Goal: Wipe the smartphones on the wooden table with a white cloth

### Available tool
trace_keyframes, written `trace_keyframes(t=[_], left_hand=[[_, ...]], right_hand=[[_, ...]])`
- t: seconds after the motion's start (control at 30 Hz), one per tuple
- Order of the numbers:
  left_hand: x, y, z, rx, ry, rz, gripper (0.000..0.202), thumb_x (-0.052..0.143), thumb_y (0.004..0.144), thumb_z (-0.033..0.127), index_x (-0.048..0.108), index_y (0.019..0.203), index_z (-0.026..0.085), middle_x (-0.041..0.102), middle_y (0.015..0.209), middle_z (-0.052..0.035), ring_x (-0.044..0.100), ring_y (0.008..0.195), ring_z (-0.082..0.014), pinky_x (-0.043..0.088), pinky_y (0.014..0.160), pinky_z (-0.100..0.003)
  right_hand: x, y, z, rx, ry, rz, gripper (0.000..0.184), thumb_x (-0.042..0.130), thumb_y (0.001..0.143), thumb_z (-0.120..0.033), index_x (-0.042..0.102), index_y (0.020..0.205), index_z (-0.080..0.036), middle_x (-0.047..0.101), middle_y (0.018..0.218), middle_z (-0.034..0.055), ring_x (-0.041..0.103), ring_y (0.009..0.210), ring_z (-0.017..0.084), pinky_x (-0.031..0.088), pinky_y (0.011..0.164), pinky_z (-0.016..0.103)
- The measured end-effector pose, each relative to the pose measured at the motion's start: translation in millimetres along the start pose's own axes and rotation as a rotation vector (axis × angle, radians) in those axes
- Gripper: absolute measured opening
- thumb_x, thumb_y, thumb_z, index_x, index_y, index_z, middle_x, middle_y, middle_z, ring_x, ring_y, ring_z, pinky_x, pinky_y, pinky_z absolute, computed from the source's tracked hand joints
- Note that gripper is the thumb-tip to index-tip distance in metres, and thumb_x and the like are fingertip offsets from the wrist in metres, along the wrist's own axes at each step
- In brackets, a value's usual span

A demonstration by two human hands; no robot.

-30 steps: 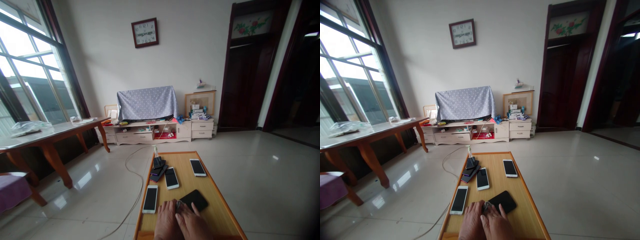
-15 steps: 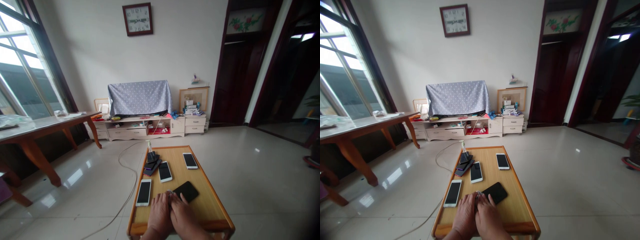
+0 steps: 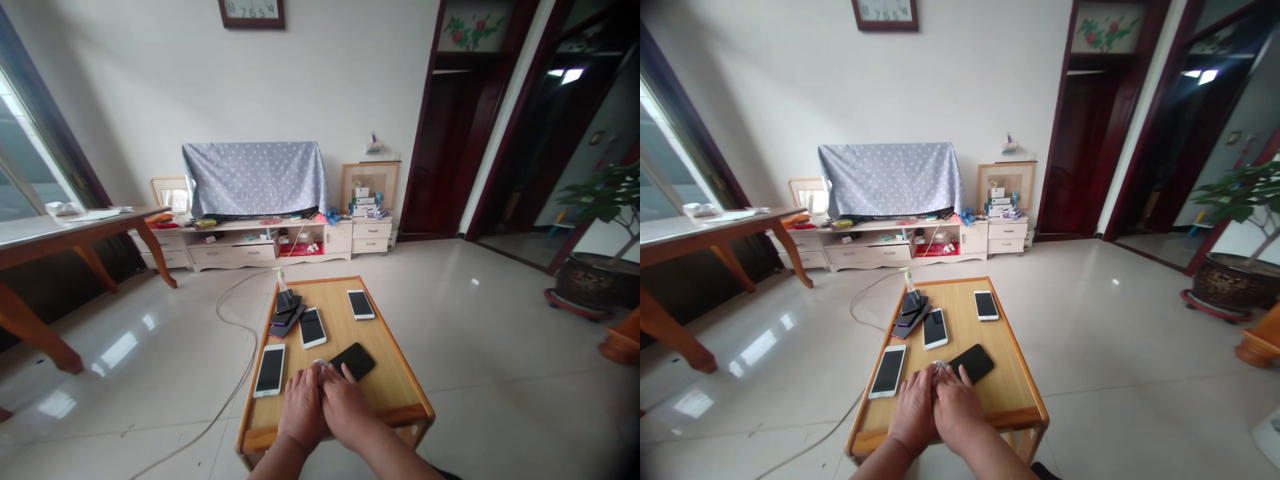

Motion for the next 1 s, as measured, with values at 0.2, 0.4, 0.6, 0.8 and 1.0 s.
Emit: trace_keyframes(t=[0.2, 0.4, 0.6, 0.8, 1.0], left_hand=[[1.0, -0.7, -2.7, -0.031, -0.002, 0.025, 0.069, 0.06, 0.075, 0.036, 0.042, 0.139, 0.02, 0.058, 0.131, -0.009, 0.048, 0.124, -0.0259, 0.027, 0.109, -0.035], [3.8, -0.3, -5.6, -0.03, -0.025, 0.02, 0.064, 0.056, 0.081, 0.038, 0.042, 0.14, 0.019, 0.058, 0.134, -0.0104, 0.048, 0.124, -0.0257, 0.028, 0.108, -0.035], [6.4, 0.7, -6.6, -0.026, -0.006, 0.004, 0.062, 0.052, 0.084, 0.034, 0.039, 0.143, 0.019, 0.056, 0.138, -0.0102, 0.048, 0.125, -0.0245, 0.027, 0.108, -0.035], [4.2, -0.9, -6.9, -0.049, -0.004, 0.014, 0.073, 0.06, 0.073, 0.036, 0.042, 0.142, 0.017, 0.057, 0.134, -0.0109, 0.047, 0.126, -0.027, 0.026, 0.112, -0.035], [4.9, -0.2, -8.5, -0.052, 0.003, 0.004, 0.076, 0.06, 0.073, 0.035, 0.041, 0.144, 0.015, 0.057, 0.134, -0.0123, 0.048, 0.125, -0.0278, 0.027, 0.111, -0.036]], right_hand=[[-31.9, 13.2, 39.6, 0.189, -0.113, 0.06, 0.046, 0.03, 0.1, -0.026, 0.056, 0.138, -0.021, 0.046, 0.152, 0.0083, 0.036, 0.144, 0.024, 0.004, 0.122, 0.052], [-12.5, 9.4, 21.6, 0.14, -0.073, 0.05, 0.046, 0.033, 0.098, -0.022, 0.059, 0.136, -0.022, 0.05, 0.149, 0.0063, 0.04, 0.142, 0.022, 0.009, 0.123, 0.045], [2.6, 8.0, 2.7, 0.094, -0.001, 0.04, 0.048, 0.03, 0.099, -0.022, 0.054, 0.14, -0.026, 0.053, 0.146, 0.0052, 0.043, 0.14, 0.02, 0.007, 0.123, 0.046], [-34.5, 18.8, 56.2, 0.259, -0.155, 0.118, 0.047, 0.032, 0.098, -0.023, 0.057, 0.138, -0.023, 0.047, 0.152, 0.0069, 0.037, 0.144, 0.023, 0.007, 0.123, 0.051], [-22.3, 18.4, 51.8, 0.243, -0.152, 0.106, 0.051, 0.032, 0.095, -0.019, 0.054, 0.141, -0.019, 0.045, 0.152, 0.0084, 0.034, 0.145, 0.023, 0.008, 0.124, 0.047]])
Point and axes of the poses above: each hand's wrist, its own y-axis towards the middle knuckle, its own x-axis out of the palm, z = x × y, the point moved 8 cm from there along y, towards the middle knuckle
